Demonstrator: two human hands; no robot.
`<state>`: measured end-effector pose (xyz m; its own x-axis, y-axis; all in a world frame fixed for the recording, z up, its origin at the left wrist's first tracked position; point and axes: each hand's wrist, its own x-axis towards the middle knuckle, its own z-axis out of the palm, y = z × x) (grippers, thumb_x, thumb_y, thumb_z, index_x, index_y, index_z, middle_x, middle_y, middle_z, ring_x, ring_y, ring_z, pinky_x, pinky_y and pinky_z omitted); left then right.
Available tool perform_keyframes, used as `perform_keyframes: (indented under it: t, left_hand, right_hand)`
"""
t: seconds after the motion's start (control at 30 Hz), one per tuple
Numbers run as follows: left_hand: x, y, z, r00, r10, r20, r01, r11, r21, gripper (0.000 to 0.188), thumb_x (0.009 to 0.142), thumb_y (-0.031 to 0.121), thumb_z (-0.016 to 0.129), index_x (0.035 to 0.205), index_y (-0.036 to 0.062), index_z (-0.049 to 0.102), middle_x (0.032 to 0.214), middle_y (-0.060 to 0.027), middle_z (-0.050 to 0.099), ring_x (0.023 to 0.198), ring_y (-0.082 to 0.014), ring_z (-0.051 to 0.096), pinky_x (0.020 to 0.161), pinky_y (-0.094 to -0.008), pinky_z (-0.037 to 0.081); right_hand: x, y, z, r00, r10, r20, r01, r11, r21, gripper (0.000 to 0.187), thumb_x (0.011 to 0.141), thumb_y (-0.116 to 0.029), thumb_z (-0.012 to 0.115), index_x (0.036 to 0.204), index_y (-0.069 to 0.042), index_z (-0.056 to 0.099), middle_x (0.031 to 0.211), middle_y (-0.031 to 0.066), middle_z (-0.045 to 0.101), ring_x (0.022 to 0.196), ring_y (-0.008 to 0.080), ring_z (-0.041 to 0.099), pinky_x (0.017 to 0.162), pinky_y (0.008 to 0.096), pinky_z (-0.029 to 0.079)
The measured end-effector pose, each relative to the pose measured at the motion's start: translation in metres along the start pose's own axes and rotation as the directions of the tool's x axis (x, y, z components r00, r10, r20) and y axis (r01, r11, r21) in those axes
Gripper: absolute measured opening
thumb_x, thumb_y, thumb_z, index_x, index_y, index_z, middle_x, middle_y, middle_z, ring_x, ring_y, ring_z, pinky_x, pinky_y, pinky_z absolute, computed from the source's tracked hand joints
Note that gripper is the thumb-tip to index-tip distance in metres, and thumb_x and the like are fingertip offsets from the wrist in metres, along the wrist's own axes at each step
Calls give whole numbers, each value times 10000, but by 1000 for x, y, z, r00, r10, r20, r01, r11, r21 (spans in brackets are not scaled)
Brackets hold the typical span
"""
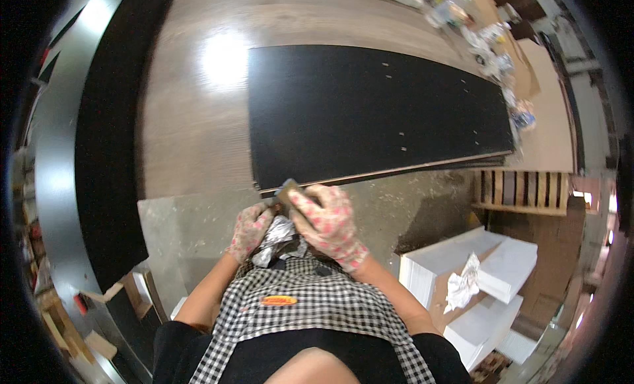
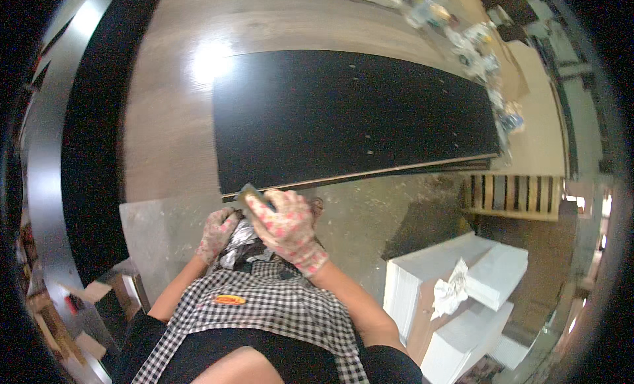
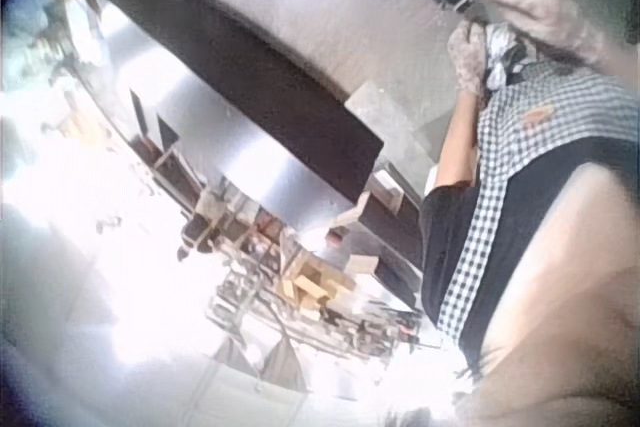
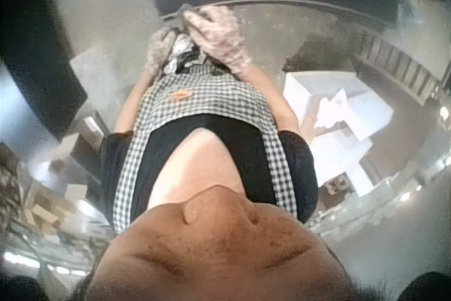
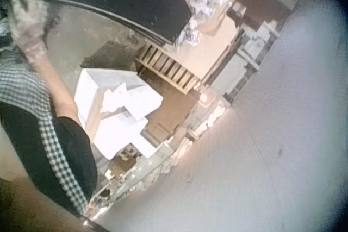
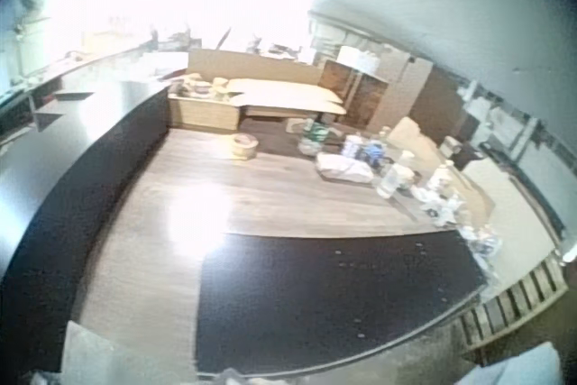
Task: The person applies a dark finish to a large black wooden panel using a blue sponge, then wipes the surface with a cloth. They repeatedly dip the sponge into a small container of finish and spread it across the panel, flipping the panel to treat both sides.
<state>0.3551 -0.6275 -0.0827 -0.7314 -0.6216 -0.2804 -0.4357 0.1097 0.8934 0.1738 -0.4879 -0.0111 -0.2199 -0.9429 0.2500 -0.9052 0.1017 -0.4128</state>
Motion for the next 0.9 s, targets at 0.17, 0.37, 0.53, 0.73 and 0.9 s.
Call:
perform_keyframes:
  t: [0.17, 0.37, 0.53, 0.73, 0.9]
  left_hand:
    - [8, -15, 8, 995, 88, 41, -95, 961, 259, 177, 924, 166, 617, 905, 4, 685, 848, -209, 671, 776, -381, 635, 679, -463, 493]
    - [17, -39, 39, 780, 551, 296, -606, 548, 576, 373, 935, 142, 531, 1300, 144, 604, 948, -182, 719, 869, -356, 701, 753, -445, 566]
    - [31, -41, 78, 877, 129, 463, -446, 577, 684, 489, 941, 73, 473, 1426, 123, 504, 1000, -134, 732, 623, -268, 699, 669, -399, 585]
    - [62, -11, 164, 883, -157, 441, -303, 526, 794, 467, 925, 67, 520, 1385, 137, 562, 1270, -119, 624, 1142, -311, 594, 1008, -426, 450]
    - [84, 46, 265, 907, -135, 400, -223, 650, 726, 345, 935, 117, 537, 1265, 117, 639, 1201, -148, 667, 1124, -302, 618, 997, -435, 452]
  right_hand:
    - [-29, 60, -51, 894, 273, -356, -349, 922, -170, 448, 801, -189, 754, 1237, -140, 661, 1064, 121, 580, 934, 297, 590, 835, 429, 509]
    - [-75, 105, -65, 856, 406, -319, -462, 879, -121, 510, 794, -163, 753, 1287, -140, 624, 1051, 141, 576, 956, 308, 587, 817, 441, 514]
    - [-84, 137, -49, 844, 347, -408, -368, 929, 28, 510, 784, -188, 781, 1276, -196, 646, 1067, 95, 593, 949, 307, 591, 801, 445, 511]
    - [-151, 312, -172, 763, 313, -565, -479, 861, -170, 543, 787, -138, 776, 1305, -170, 619, 1086, 125, 570, 993, 313, 584, 851, 433, 516]
    - [-226, 495, -274, 683, 351, -641, -583, 790, -188, 453, 805, -135, 774, 1240, -168, 652, 1052, 118, 576, 977, 297, 594, 829, 425, 508]
